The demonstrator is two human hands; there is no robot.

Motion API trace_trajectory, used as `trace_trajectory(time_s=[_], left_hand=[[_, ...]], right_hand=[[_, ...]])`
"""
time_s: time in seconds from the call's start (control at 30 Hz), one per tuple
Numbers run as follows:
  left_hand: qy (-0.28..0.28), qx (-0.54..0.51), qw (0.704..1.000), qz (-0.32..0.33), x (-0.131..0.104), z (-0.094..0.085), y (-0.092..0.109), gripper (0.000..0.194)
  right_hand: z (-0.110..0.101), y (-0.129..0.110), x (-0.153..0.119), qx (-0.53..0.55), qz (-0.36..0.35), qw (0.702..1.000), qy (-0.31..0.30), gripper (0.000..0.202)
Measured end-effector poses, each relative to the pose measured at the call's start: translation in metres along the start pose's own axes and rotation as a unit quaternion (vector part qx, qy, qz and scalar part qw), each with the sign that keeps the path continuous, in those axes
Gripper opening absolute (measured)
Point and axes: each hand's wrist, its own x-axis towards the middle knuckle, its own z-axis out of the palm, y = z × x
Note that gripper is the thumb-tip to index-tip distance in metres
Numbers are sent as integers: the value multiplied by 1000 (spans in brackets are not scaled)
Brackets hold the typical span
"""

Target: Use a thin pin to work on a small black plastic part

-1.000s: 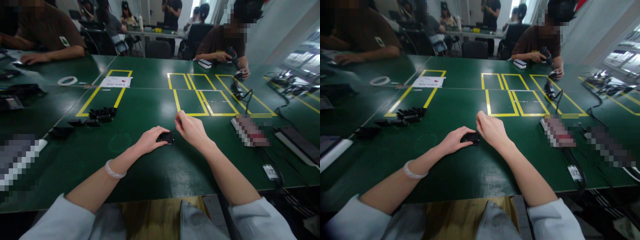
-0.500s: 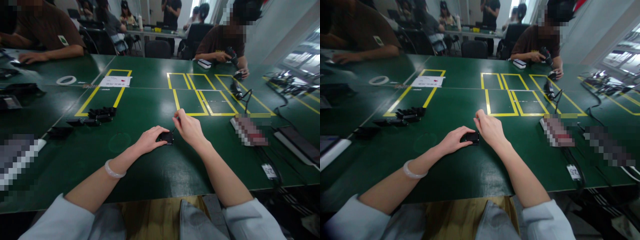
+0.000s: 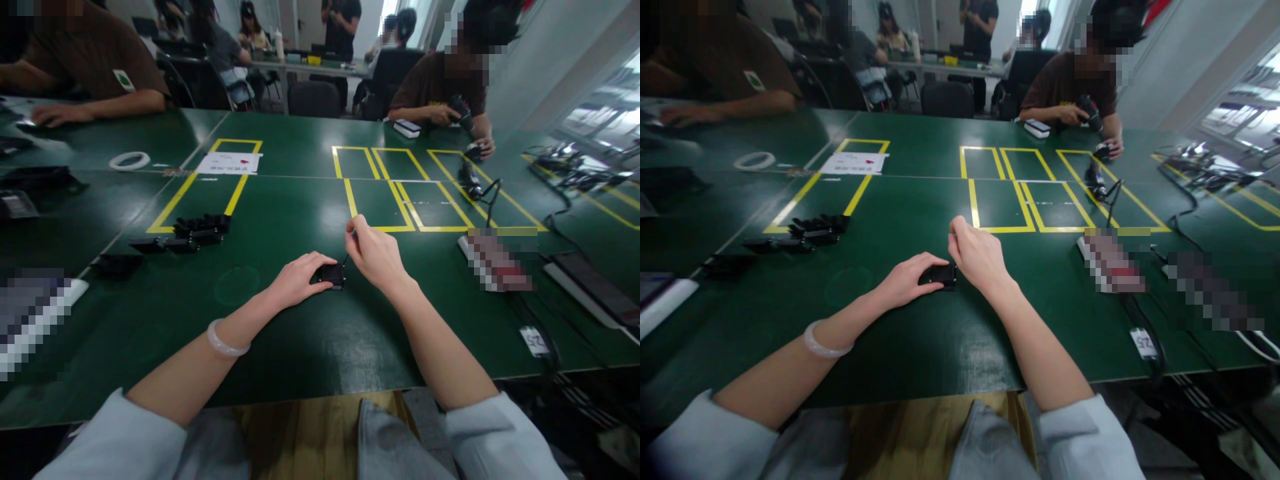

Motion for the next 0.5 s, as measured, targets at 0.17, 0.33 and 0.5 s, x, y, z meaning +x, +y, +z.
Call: trace_trajectory(time_s=[0.17, 0.33, 0.5], left_hand=[[-1, -2, 1000, -1, 0, -2, 1, 37], [5, -6, 1000, 1, 0, -2, 1, 37], [2, -4, 1000, 0, 0, -2, 1, 37]], right_hand=[[-4, -4, 2, -48, 31, 998, -19, 36], [-5, -6, 1, -24, 18, 1000, -10, 26], [-9, -4, 3, -44, 34, 998, -31, 30]])
